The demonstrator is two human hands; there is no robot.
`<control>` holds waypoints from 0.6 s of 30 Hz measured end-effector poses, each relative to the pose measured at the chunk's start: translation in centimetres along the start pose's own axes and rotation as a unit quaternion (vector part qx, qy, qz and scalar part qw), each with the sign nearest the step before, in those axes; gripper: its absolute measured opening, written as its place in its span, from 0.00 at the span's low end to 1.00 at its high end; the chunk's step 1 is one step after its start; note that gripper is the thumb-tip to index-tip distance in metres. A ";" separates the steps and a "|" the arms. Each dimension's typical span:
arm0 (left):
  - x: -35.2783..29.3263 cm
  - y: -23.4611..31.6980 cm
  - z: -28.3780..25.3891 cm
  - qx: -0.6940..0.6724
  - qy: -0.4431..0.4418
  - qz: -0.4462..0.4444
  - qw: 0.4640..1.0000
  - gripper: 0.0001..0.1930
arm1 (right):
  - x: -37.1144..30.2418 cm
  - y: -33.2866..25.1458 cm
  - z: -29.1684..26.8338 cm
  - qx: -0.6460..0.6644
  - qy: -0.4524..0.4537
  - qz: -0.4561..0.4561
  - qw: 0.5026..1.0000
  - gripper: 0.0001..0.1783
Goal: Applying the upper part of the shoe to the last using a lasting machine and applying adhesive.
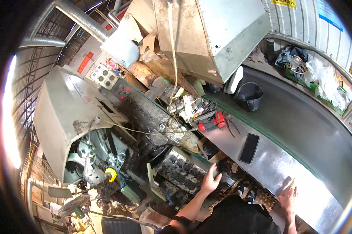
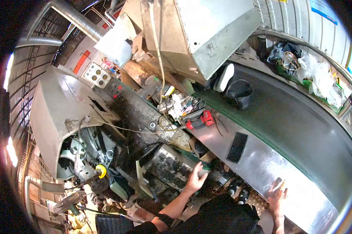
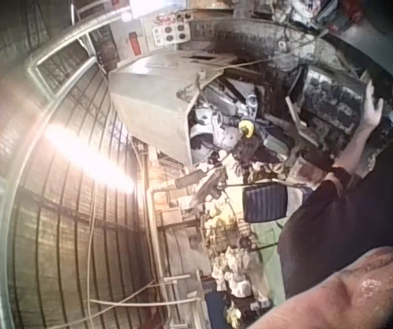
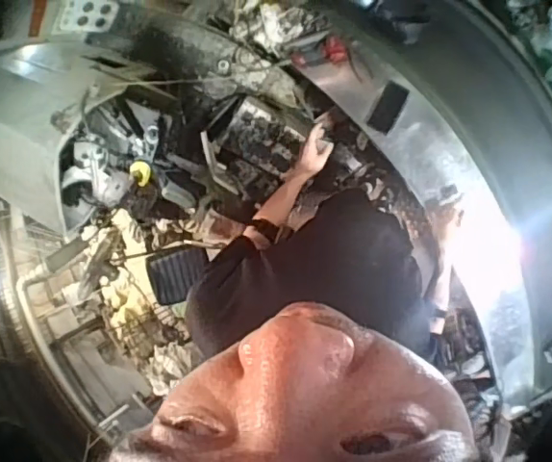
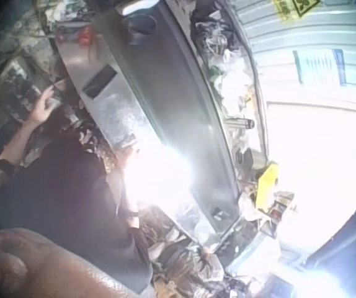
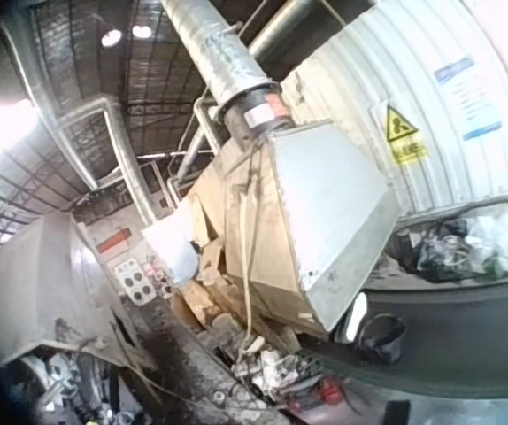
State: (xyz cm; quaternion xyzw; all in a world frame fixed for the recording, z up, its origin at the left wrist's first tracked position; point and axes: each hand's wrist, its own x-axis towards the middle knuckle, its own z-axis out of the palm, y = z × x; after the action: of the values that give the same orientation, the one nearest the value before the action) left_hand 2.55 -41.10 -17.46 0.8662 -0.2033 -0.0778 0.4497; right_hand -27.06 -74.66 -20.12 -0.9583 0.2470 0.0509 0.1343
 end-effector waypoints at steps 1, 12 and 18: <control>0.5 -0.1 0.9 -0.018 -0.023 -0.016 0.999 0.36 | -0.1 0.5 0.6 -0.002 0.001 0.005 1.000 0.44; 3.4 -0.6 1.4 -0.049 -0.099 -0.041 0.993 0.34 | 1.3 -0.7 0.3 0.035 -0.031 0.052 0.998 0.36; 6.1 0.1 1.0 -0.102 -0.090 -0.058 0.989 0.34 | -0.7 22.0 30.2 -0.065 0.226 -0.230 0.944 0.30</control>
State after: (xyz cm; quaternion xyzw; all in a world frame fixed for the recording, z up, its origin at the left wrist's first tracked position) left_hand 7.75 -44.47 -17.61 0.8157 -0.1836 -0.2015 0.5102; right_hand -39.33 -84.30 -54.04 -0.9821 0.0395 -0.1833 0.0202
